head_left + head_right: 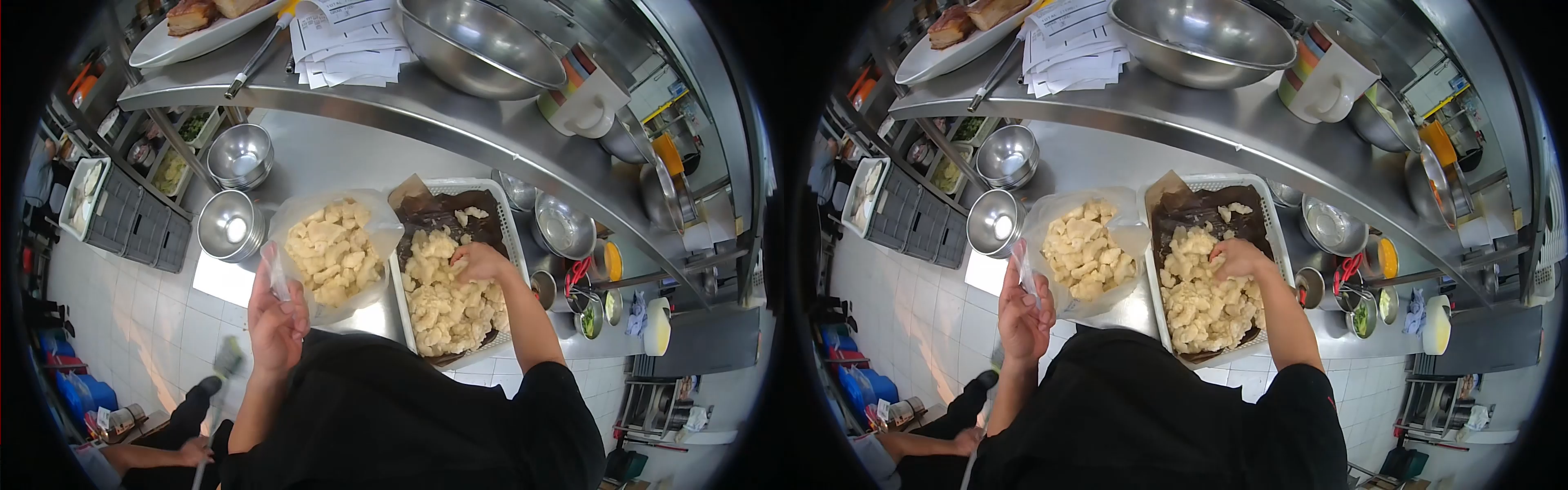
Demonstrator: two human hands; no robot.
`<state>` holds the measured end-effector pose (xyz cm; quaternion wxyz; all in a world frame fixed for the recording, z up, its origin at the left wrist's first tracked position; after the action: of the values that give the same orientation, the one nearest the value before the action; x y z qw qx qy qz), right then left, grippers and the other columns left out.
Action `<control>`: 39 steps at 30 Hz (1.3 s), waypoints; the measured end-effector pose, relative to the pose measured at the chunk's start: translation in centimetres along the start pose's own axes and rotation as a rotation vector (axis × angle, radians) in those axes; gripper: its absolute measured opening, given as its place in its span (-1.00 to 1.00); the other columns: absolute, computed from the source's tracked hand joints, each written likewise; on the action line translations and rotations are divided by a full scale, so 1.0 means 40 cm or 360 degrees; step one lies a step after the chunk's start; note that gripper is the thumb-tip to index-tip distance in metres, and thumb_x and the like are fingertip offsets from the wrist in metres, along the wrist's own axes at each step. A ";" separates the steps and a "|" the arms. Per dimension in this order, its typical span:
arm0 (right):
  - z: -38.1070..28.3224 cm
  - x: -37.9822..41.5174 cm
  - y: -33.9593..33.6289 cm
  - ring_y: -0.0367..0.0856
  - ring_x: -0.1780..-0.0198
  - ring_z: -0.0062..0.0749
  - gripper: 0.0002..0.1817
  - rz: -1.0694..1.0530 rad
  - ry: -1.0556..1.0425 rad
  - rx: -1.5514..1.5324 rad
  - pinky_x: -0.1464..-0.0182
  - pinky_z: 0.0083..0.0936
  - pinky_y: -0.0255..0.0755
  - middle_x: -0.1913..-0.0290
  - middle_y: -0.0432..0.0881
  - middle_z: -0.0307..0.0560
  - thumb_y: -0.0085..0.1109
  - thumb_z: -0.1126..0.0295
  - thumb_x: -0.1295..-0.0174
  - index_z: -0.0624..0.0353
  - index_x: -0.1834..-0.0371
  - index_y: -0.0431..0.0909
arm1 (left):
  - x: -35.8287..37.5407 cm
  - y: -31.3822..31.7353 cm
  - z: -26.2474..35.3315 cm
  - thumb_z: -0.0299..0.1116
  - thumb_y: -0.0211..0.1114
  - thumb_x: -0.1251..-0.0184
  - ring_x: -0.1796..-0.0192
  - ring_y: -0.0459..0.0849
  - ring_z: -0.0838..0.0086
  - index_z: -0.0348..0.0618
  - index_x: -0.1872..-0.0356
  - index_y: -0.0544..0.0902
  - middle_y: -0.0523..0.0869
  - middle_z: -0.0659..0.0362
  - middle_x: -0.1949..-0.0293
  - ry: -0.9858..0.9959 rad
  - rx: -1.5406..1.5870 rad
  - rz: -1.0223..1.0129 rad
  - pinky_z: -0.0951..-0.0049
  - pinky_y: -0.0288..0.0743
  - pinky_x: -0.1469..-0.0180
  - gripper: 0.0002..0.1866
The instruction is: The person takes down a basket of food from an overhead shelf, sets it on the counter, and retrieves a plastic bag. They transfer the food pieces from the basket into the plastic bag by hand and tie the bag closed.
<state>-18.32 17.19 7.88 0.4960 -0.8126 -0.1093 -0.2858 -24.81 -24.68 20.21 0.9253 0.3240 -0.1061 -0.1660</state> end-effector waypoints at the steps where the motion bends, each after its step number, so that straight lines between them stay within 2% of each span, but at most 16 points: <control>1: 0.001 0.009 -0.011 0.74 -0.10 -0.24 -0.40 0.0001 0.0001 0.0000 -0.22 -0.33 0.55 -0.03 0.80 -0.07 0.65 0.34 0.26 0.17 0.00 0.77 | -0.001 0.001 0.000 -0.40 0.13 -0.21 0.59 0.44 0.64 -0.13 -0.69 0.07 0.56 0.14 0.23 0.0005 -0.0025 -0.0037 0.68 0.23 0.63 -0.07; 3: 0.005 0.038 -0.061 0.72 0.06 -0.43 -0.45 0.0159 -0.0193 -0.0608 -0.12 -0.45 0.59 0.10 0.77 -0.14 0.66 0.35 0.17 0.20 0.01 0.74 | -0.002 0.004 0.005 -0.41 0.12 -0.20 0.59 0.43 0.63 -0.13 -0.70 0.07 0.56 0.13 0.23 -0.0011 -0.0024 -0.0037 0.68 0.24 0.62 -0.07; 4: 0.015 0.051 -0.078 0.70 0.11 -0.49 -0.55 0.0263 -0.0238 -0.0919 0.07 -0.43 0.66 0.12 0.74 -0.16 0.58 0.46 0.05 0.16 0.01 0.71 | -0.002 0.005 0.006 -0.43 0.11 -0.19 0.58 0.43 0.63 -0.13 -0.70 0.06 0.56 0.13 0.23 -0.0028 -0.0025 -0.0038 0.68 0.25 0.62 -0.06; 8: -0.016 0.153 -0.154 0.72 0.17 -0.48 -0.48 0.0634 -0.0108 -0.1762 0.38 -0.48 0.68 0.10 0.72 -0.20 0.60 0.51 -0.02 0.09 -0.10 0.63 | 0.001 0.006 -0.002 -0.44 0.10 -0.17 0.58 0.42 0.61 -0.11 -0.71 0.04 0.55 0.11 0.21 -0.0077 -0.0029 -0.0078 0.67 0.26 0.60 -0.04; 12: -0.237 0.238 -0.188 0.75 0.16 -0.43 -0.44 0.0875 -0.0539 -0.2253 0.32 -0.43 0.73 0.08 0.73 -0.17 0.62 0.52 0.01 0.10 -0.12 0.64 | 0.013 0.013 0.003 -0.45 0.13 -0.13 0.60 0.41 0.58 -0.06 -0.72 0.01 0.55 0.08 0.20 -0.0083 -0.0010 -0.0107 0.66 0.29 0.61 0.01; 15: -0.493 0.269 -0.181 0.76 0.02 -0.45 -0.44 0.1090 -0.1243 -0.1877 0.04 -0.41 0.75 0.02 0.73 -0.18 0.64 0.45 -0.04 0.12 -0.15 0.64 | 0.021 0.014 0.002 -0.46 0.16 -0.09 0.61 0.40 0.57 -0.01 -0.73 -0.01 0.56 0.08 0.19 -0.0095 0.0023 -0.0118 0.64 0.30 0.61 0.05; 18: -0.713 0.254 -0.102 0.65 -0.27 -0.10 -0.32 0.1354 -0.1327 -0.0729 -0.26 -0.19 0.64 -0.25 0.62 0.04 0.66 0.41 0.06 0.04 -0.22 0.62 | 0.024 0.012 0.004 -0.40 0.20 -0.12 0.61 0.42 0.55 0.06 -0.73 -0.03 0.55 0.10 0.17 -0.0079 0.0037 -0.0128 0.62 0.29 0.64 0.06; 21: -0.780 0.108 0.057 0.52 -0.40 0.08 -0.25 0.1267 -0.1238 -0.0079 -0.31 -0.22 0.58 -0.40 0.46 0.16 0.61 0.29 -0.03 0.00 -0.37 0.54 | 0.028 -0.003 0.005 -0.38 0.20 -0.14 0.61 0.43 0.55 0.05 -0.73 -0.02 0.55 0.11 0.17 -0.0069 0.0027 -0.0115 0.62 0.28 0.65 0.04; 23: -0.771 0.027 0.186 0.41 -0.47 0.14 -0.20 0.0804 -0.1354 0.0324 -0.31 -0.24 0.57 -0.56 0.29 0.19 0.54 0.25 -0.13 -0.03 -0.49 0.44 | 0.033 -0.004 0.007 -0.38 0.19 -0.15 0.60 0.44 0.56 0.05 -0.73 -0.02 0.55 0.11 0.16 -0.0082 0.0066 -0.0122 0.63 0.28 0.65 0.03; 25: -0.773 0.099 0.113 0.53 -0.39 0.10 -0.31 0.0897 -0.1535 0.0235 -0.26 -0.15 0.59 -0.51 0.42 0.18 0.47 0.23 -0.20 -0.01 -0.44 0.51 | 0.028 -0.002 0.015 -0.37 0.19 -0.17 0.59 0.45 0.56 0.06 -0.73 -0.02 0.55 0.11 0.16 -0.0087 0.0113 -0.0128 0.64 0.28 0.64 0.02; 27: -0.738 0.183 -0.015 0.72 -0.17 -0.15 -0.49 0.0355 -0.1218 -0.0665 -0.14 -0.24 0.65 -0.25 0.69 0.07 0.41 0.35 -0.25 0.08 -0.31 0.63 | 0.032 -0.009 0.023 -0.46 0.22 -0.14 0.55 0.47 0.54 0.00 -0.74 -0.13 0.54 0.06 0.18 -0.0072 0.0132 -0.0092 0.62 0.28 0.61 0.10; 29: -0.617 0.236 -0.133 0.80 0.06 -0.39 -0.62 0.0792 -0.1261 -0.1124 -0.03 -0.40 0.68 0.02 0.81 -0.05 0.31 0.48 -0.28 0.14 -0.18 0.71 | 0.032 -0.006 0.017 -0.46 0.22 -0.13 0.55 0.48 0.55 0.00 -0.74 -0.13 0.55 0.06 0.17 -0.0081 0.0130 -0.0084 0.62 0.28 0.61 0.10; 31: -0.445 0.195 -0.210 0.76 0.06 -0.52 -0.57 0.1157 -0.1031 -0.1121 0.05 -0.51 0.66 0.05 0.81 -0.06 0.26 0.57 -0.27 0.23 -0.23 0.66 | 0.033 -0.001 0.015 -0.46 0.21 -0.13 0.54 0.49 0.55 -0.01 -0.74 -0.14 0.55 0.07 0.16 -0.0087 0.0125 -0.0081 0.62 0.28 0.61 0.10; 33: -0.276 0.089 -0.223 0.75 -0.12 -0.32 -0.42 0.1030 -0.0386 -0.1060 -0.12 -0.33 0.67 -0.14 0.74 0.14 0.42 0.43 -0.19 0.25 -0.33 0.59 | 0.034 0.006 0.013 -0.46 0.21 -0.13 0.54 0.49 0.55 0.00 -0.74 -0.15 0.55 0.07 0.15 -0.0085 0.0128 -0.0101 0.62 0.28 0.61 0.10; 37: -0.168 -0.052 -0.059 0.56 -0.41 -0.07 -0.11 0.0679 -0.0378 -0.0166 -0.40 -0.06 0.50 -0.43 0.54 0.18 0.62 0.07 0.00 -0.04 -0.48 0.50 | 0.036 0.015 0.004 -0.46 0.21 -0.12 0.54 0.49 0.55 0.00 -0.74 -0.16 0.55 0.07 0.15 -0.0096 0.0129 -0.0126 0.62 0.29 0.61 0.11; 39: -0.195 -0.071 0.042 0.27 -0.57 0.34 0.10 0.0467 -0.0029 0.0406 -0.51 0.07 0.35 -0.58 0.28 0.35 0.66 -0.16 0.22 -0.22 -0.55 0.45 | 0.036 0.021 0.005 -0.46 0.21 -0.12 0.54 0.49 0.55 0.00 -0.74 -0.16 0.55 0.08 0.15 -0.0087 0.0117 -0.0123 0.62 0.29 0.61 0.11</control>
<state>-22.63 9.89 7.68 0.6304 -0.7528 -0.0295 -0.1870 -23.36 -24.71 21.03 0.9025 0.3569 -0.1246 -0.2064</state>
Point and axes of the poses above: each hand's wrist, its own x-axis away from the middle knuckle, its own y-axis out of the palm, z = x × y, the point moved 8 cm from there along -x, towards the middle knuckle
